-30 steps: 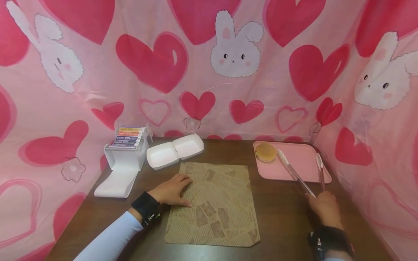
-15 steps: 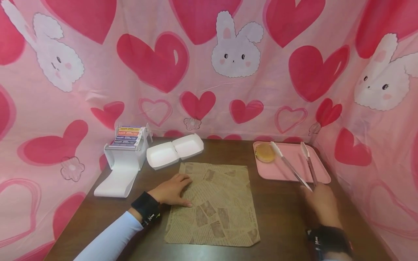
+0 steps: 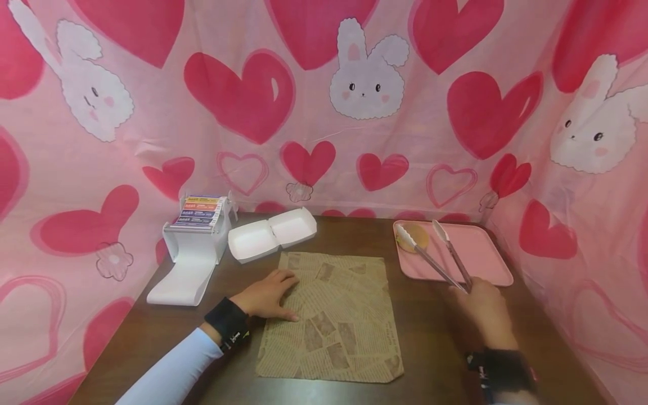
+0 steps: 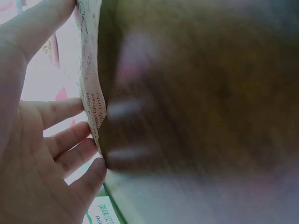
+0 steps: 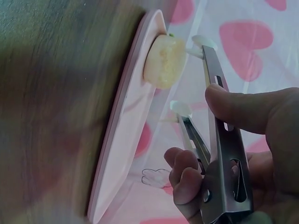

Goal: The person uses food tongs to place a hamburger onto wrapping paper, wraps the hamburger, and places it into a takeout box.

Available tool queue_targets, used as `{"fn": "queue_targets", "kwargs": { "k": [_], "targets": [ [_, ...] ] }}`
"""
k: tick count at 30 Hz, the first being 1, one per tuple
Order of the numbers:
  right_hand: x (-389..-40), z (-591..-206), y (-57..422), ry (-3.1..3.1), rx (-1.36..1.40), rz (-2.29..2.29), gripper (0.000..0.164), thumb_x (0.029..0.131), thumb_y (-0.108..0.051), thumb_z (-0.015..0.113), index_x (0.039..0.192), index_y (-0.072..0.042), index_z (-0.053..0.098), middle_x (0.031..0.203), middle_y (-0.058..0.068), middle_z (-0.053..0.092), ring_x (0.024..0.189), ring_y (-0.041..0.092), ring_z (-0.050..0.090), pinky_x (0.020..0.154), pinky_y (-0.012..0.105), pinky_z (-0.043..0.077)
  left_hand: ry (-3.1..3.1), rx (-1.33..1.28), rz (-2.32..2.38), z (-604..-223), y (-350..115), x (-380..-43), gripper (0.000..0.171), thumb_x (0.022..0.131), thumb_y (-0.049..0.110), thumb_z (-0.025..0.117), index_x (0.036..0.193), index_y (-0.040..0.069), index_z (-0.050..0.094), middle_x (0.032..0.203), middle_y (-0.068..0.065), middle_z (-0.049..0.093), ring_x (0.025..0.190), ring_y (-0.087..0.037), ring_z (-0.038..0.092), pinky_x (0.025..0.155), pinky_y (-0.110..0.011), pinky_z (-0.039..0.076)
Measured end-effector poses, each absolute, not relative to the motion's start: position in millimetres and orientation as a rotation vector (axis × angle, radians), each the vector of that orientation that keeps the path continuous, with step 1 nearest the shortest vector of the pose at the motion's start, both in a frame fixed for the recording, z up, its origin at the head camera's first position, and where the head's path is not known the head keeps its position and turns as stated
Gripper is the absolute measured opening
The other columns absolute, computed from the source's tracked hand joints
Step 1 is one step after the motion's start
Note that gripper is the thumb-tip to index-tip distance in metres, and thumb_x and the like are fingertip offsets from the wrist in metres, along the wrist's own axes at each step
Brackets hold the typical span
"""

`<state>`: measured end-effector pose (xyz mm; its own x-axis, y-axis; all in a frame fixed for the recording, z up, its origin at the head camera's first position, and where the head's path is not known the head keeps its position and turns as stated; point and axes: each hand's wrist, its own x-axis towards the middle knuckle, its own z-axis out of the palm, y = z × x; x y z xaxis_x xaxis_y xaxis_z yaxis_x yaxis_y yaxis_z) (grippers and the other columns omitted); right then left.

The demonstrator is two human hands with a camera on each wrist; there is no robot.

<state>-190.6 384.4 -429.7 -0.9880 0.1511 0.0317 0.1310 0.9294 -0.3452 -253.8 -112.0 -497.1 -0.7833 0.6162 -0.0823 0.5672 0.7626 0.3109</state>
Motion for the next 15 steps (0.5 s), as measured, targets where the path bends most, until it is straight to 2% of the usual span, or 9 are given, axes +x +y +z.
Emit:
{"fn": "queue_targets", "kwargs": {
  "k": [7, 15],
  "targets": [
    [-192.2, -430.1, 381.0, -3.060, -0.226, 0.524, 0.059, 0.096, -0.040, 0.065, 0.119, 0.014, 0.058, 0.112, 0.046, 0.057, 0.099, 0.067, 0.054, 0.076, 0.069, 0.046, 2.779, 0.929, 0.409, -498.2, -112.0, -252.2, 0.096, 0.078, 0.067, 0.077, 0.149, 0.009, 0.048, 0.152, -0.012, 0.041, 0.144, -0.031, 0.034, 0.109, -0.046, 0.043],
    [-193.3, -431.9, 382.4, -3.110, -0.242, 0.513, 0.062, 0.095, -0.040, 0.065, 0.121, 0.015, 0.056, 0.114, 0.047, 0.055, 0.100, 0.067, 0.054, 0.076, 0.069, 0.047, 2.782, 0.924, 0.402, -499.2, -111.5, -253.0, 0.096, 0.078, 0.067, 0.076, 0.149, 0.010, 0.047, 0.153, -0.012, 0.041, 0.144, -0.031, 0.034, 0.109, -0.046, 0.043]
  ]
}}
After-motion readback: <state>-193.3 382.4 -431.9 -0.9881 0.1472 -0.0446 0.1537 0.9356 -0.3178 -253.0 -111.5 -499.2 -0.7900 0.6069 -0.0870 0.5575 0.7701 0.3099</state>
